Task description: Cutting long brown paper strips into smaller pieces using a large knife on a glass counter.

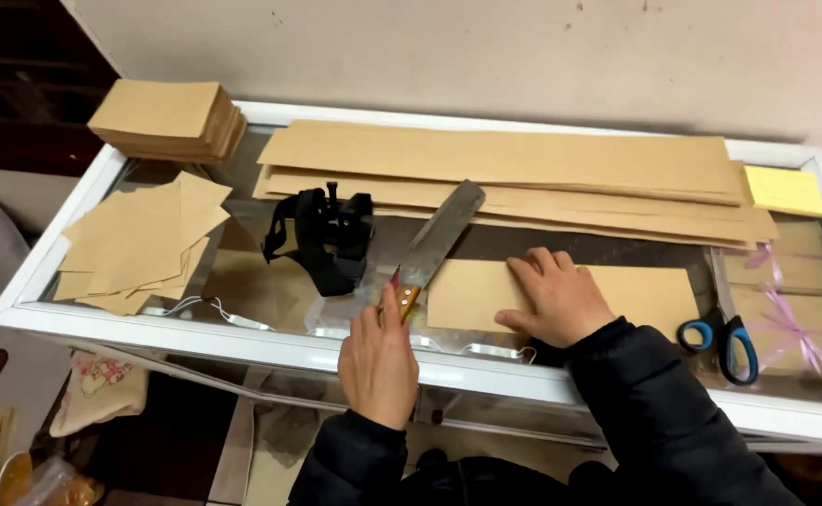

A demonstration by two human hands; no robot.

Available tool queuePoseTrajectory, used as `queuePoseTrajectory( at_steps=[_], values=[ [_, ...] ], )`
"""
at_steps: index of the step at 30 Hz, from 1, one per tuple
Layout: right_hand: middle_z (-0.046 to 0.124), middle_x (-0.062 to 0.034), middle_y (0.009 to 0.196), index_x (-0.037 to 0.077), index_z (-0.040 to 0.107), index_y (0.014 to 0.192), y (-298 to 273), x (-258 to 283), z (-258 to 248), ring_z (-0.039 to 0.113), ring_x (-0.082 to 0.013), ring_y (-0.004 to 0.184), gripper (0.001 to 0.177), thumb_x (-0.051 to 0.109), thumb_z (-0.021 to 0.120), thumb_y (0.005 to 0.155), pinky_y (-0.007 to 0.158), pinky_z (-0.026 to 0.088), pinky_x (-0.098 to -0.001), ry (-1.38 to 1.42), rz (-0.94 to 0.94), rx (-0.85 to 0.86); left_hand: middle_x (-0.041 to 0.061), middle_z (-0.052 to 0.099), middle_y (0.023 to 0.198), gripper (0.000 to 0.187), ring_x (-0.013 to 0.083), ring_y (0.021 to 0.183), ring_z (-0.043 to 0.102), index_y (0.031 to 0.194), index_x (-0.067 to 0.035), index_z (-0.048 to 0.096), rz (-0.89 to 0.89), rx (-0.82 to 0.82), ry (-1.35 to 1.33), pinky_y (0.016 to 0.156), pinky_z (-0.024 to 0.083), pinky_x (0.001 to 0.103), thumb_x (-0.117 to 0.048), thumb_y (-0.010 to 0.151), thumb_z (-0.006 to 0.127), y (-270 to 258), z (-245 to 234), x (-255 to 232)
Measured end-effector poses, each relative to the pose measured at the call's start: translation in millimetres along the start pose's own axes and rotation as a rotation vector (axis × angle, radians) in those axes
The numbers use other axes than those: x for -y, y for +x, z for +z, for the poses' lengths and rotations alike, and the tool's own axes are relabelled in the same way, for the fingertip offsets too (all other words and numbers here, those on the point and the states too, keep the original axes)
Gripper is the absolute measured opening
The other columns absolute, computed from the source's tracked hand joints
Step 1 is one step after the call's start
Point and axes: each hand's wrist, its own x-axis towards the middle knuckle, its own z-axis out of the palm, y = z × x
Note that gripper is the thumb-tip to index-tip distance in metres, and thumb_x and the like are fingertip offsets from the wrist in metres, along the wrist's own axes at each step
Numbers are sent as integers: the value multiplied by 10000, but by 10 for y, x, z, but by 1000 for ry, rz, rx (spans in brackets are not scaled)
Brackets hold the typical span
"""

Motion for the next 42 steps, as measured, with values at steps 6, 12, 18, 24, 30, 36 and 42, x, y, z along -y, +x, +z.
queuePoseTrajectory(
  at_steps=[6, 12, 18, 24, 30, 36, 42],
  values=[
    [562, 5, 1382, 335, 493, 1632, 22, 24, -110, 548, -296, 1399, 1000, 912, 725, 849, 1118, 528, -499, 9, 102, 86, 135, 665, 1096, 707, 370, 926, 671, 1619, -37, 593, -50, -130, 6, 702, 565, 502, -213, 960, 777, 113, 76, 143],
    [498, -42, 1524, 281, 495, 1613, 114, 30, -131, 479, -321, 1531, 1078, 959, 741, 812, 1133, 575, -521, 62, 87, 79, 143, 656, 1172, 651, 369, 1008, 657, 1602, -25, 614, -75, -153, -5, 772, 554, 505, -195, 992, 764, 226, 107, 190],
    [554, -24, 1418, 295, 474, 1644, 121, 103, -252, 572, -281, 1405, 1165, 1040, 696, 775, 1068, 597, -479, -11, 96, 145, 122, 658, 1238, 635, 359, 1132, 635, 1588, -73, 625, -79, -112, 24, 963, 491, 559, -255, 996, 763, 211, 147, 192],
    [580, -38, 1310, 289, 537, 1509, 149, 89, -226, 589, -291, 1349, 1059, 986, 795, 754, 1075, 534, -471, 81, 122, 129, 221, 607, 1521, 587, 468, 1513, 487, 1508, -74, 673, 29, -323, -66, 1241, 286, 722, -240, 963, 814, 255, -51, 43],
    [556, -88, 1251, 181, 716, 1198, 338, -210, 213, 630, -339, 1258, 528, 497, 953, 848, 973, 617, -427, 330, 88, -45, 237, 576, 1592, 541, 504, 1596, 412, 1448, -74, 721, 108, -356, -132, 1279, 224, 778, -222, 943, 847, 249, -135, -78],
    [892, -106, 992, 216, 755, 1114, -216, 105, -953, 831, -414, 1086, 274, 418, 840, 951, 913, 629, -541, 591, 90, 59, 334, 682, 1424, 645, 585, 1364, 645, 1589, 21, 618, 32, -192, -1072, 1137, 499, 701, -195, 1023, 838, 330, -496, -238],
    [959, -96, 907, 186, 820, 1109, -847, 574, -1817, 897, -279, 844, 180, 246, 853, 943, 863, 711, -464, 757, -25, -40, 154, 847, 789, 129, 185, 625, 765, 1060, -3, 861, -175, -70, -1592, 555, 667, 329, -125, 1021, 861, 334, -526, -146]
  ],
)
